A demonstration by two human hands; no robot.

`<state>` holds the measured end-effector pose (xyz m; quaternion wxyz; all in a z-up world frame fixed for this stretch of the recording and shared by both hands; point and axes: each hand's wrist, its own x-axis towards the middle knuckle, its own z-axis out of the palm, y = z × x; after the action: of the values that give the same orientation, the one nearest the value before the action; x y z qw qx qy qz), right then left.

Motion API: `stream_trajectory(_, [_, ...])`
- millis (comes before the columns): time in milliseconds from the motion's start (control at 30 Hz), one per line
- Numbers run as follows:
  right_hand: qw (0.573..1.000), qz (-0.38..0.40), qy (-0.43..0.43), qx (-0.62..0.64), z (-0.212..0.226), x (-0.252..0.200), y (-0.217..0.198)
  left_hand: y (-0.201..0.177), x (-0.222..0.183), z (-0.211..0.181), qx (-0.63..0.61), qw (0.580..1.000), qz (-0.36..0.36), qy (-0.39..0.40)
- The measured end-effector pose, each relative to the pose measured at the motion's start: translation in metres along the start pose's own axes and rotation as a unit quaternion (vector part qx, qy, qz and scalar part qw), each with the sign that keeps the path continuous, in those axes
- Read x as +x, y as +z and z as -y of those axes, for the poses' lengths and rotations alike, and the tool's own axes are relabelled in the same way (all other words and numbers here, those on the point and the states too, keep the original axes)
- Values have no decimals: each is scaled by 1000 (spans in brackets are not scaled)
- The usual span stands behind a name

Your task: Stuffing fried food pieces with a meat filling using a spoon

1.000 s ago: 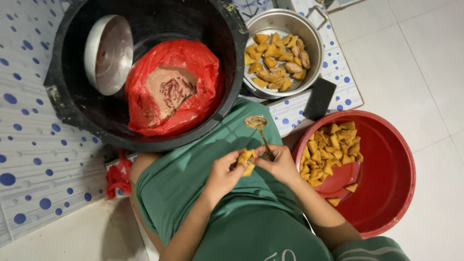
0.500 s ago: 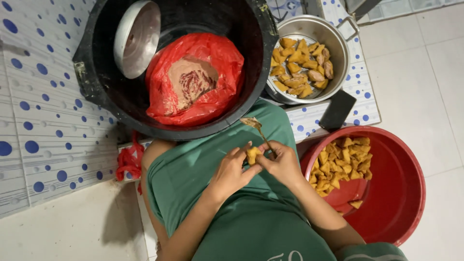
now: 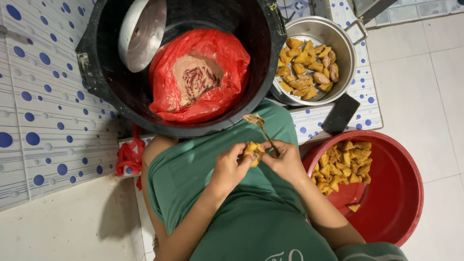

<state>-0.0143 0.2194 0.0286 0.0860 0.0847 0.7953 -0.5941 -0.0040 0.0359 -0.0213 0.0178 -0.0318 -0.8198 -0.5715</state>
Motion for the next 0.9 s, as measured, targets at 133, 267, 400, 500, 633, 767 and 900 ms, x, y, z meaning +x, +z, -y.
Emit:
stream_trajectory(133, [1000,1,-7,12,2,1,4,-4,4,-6,-28,999,-2,-43])
stream_trajectory(267, [1000,7,-4,13,0,5,6,0,7,0,-179,970,7,-163])
stream_trajectory(400, [1000,18,1,9,14,11,8,0,9,9,-366,889,11,-275])
stream_trajectory(500, [999,35,2,5,13,18,14,-16,17,-4,-360,890,3,-280])
stream_trajectory(633, [998,55,9,12,-4,33,20,-9,16,37,-350,893,-15,-284])
stream_trajectory(767, [994,67,46,76,-5,54,30,-15,19,52,-488,813,-30,-316])
stream_trajectory(900, [993,108,-28,23,28,79,37,-13,21,78,-471,819,-84,-316])
